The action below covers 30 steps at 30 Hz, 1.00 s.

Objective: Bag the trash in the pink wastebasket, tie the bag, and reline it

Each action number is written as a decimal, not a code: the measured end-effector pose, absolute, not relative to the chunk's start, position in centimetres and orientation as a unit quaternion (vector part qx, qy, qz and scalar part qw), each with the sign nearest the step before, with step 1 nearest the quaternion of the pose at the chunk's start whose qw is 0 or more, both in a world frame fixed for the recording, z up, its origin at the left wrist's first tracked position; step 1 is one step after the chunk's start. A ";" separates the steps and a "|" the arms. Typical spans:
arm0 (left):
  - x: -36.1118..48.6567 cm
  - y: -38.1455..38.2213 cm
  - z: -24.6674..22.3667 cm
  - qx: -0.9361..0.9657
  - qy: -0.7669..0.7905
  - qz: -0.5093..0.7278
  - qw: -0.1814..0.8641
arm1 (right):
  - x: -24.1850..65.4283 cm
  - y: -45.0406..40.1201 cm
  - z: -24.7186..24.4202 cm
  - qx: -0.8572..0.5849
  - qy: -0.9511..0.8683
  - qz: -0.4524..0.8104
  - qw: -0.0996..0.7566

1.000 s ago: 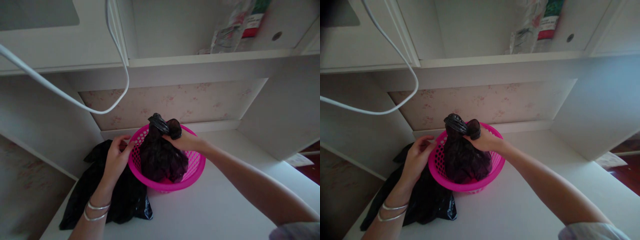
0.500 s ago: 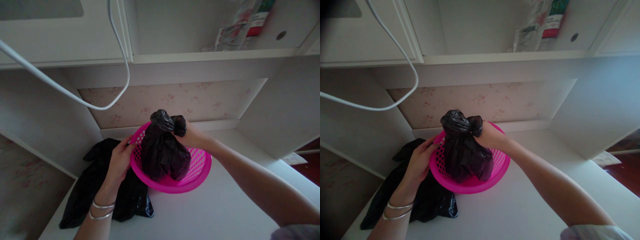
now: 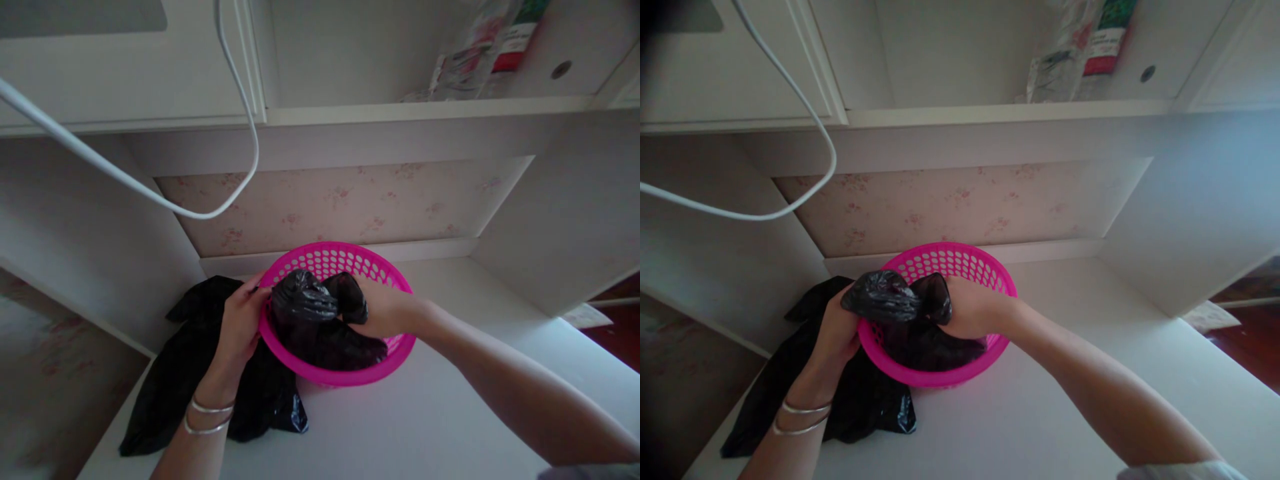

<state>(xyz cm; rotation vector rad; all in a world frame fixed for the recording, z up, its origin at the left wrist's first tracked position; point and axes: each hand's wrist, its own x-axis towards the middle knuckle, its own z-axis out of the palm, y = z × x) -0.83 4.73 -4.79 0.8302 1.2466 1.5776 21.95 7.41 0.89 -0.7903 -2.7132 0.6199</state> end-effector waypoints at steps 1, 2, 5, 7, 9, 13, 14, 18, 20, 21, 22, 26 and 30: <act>-0.8 4.6 -4.5 0.337 0.511 0.642 0.461 | 22.0 6.9 0.9 -0.258 -0.938 0.209 0.100; -0.7 4.4 -4.1 0.335 0.518 0.642 0.455 | 22.0 6.4 0.9 -0.243 -0.945 0.208 0.073; -0.3 4.0 -3.1 0.331 0.557 0.633 0.423 | 21.6 5.4 0.5 -0.208 -0.954 0.215 0.014; 0.0 3.9 -2.8 0.334 0.577 0.628 0.402 | 21.3 5.0 -0.1 -0.196 -0.954 0.226 0.003; 0.0 3.8 -2.9 0.343 0.576 0.626 0.398 | 21.2 4.8 -0.5 -0.190 -0.952 0.238 0.014; -0.6 4.1 -3.9 0.356 0.543 0.623 0.436 | 21.9 4.7 -0.6 -0.201 -0.940 0.255 0.104; -0.8 4.3 -4.3 0.357 0.535 0.620 0.449 | 22.2 5.0 -0.5 -0.219 -0.928 0.263 0.144; -1.6 4.8 -5.2 0.348 0.525 0.610 0.481 | 23.0 7.7 0.2 -0.323 -0.831 0.309 0.332; -1.7 4.9 -5.3 0.325 0.531 0.606 0.495 | 23.0 9.3 0.3 -0.340 -0.792 0.325 0.390; -1.7 4.9 -5.3 0.314 0.532 0.603 0.504 | 23.0 9.9 0.3 -0.339 -0.781 0.329 0.408; -1.6 4.9 -5.2 0.306 0.531 0.601 0.514 | 22.9 10.4 0.3 -0.336 -0.774 0.333 0.422; -1.2 4.9 -5.1 0.303 0.502 0.600 0.544 | 22.6 10.3 1.2 -0.329 -0.758 0.324 0.461; -1.0 5.1 -5.3 0.319 0.484 0.602 0.549 | 22.7 9.6 3.3 -0.329 -0.745 0.264 0.517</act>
